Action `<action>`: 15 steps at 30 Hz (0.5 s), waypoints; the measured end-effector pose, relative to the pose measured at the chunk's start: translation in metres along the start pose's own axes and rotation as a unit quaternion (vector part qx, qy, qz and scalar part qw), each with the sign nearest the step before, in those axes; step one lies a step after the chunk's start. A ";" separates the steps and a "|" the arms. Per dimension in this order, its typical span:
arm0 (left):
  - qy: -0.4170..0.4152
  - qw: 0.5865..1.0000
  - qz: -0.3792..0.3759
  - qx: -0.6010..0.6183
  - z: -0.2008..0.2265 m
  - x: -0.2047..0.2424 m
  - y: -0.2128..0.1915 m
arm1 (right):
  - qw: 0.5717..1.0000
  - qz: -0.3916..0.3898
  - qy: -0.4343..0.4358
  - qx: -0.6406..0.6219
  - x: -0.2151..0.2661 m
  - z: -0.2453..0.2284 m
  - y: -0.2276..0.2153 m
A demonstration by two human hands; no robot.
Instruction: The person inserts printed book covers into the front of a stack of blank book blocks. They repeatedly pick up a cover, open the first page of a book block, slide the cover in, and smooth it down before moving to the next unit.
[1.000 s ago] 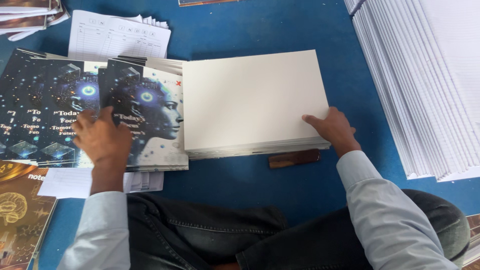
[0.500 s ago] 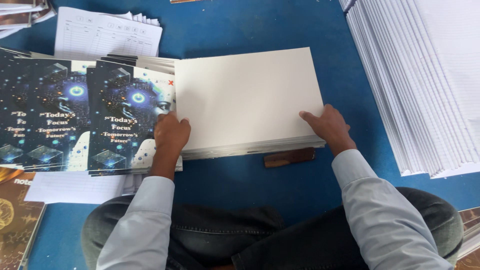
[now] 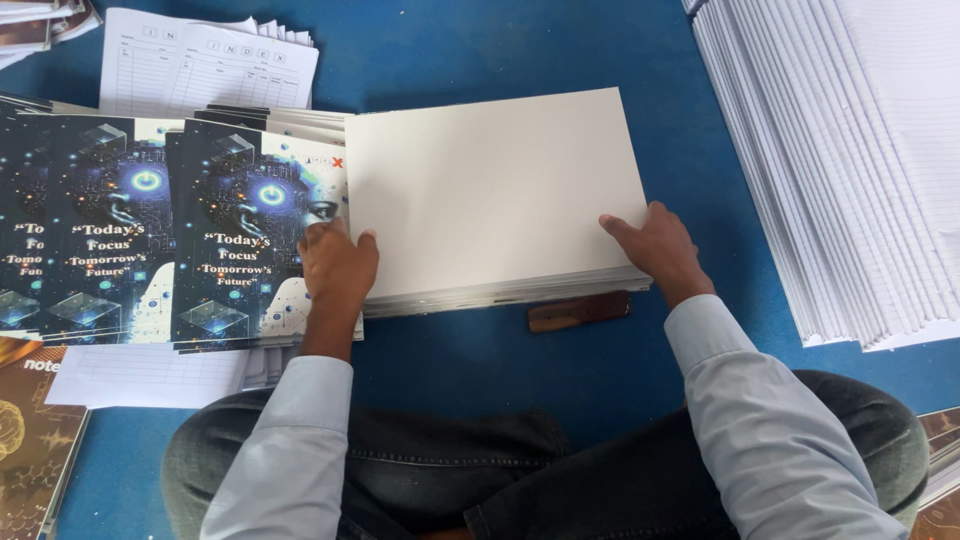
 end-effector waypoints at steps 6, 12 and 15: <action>0.014 0.997 -0.054 -0.056 0.018 0.016 0.013 | 1.000 0.008 -0.005 0.006 0.000 -0.001 -0.001; 0.079 0.991 -0.043 -0.098 0.036 0.028 0.025 | 1.000 0.006 0.004 -0.015 0.001 -0.001 -0.003; 0.083 0.990 -0.039 -0.103 0.035 0.028 0.026 | 1.000 0.007 -0.001 -0.020 0.004 -0.004 -0.009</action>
Point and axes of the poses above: each hand's wrist, its own x-axis away from the middle knuckle, its own y-axis out of the palm, z = x × y, the point moved 7 cm from there along -x, towards the middle knuckle, and after that the axes turned 4 degrees about y, right-handed, at the moved point
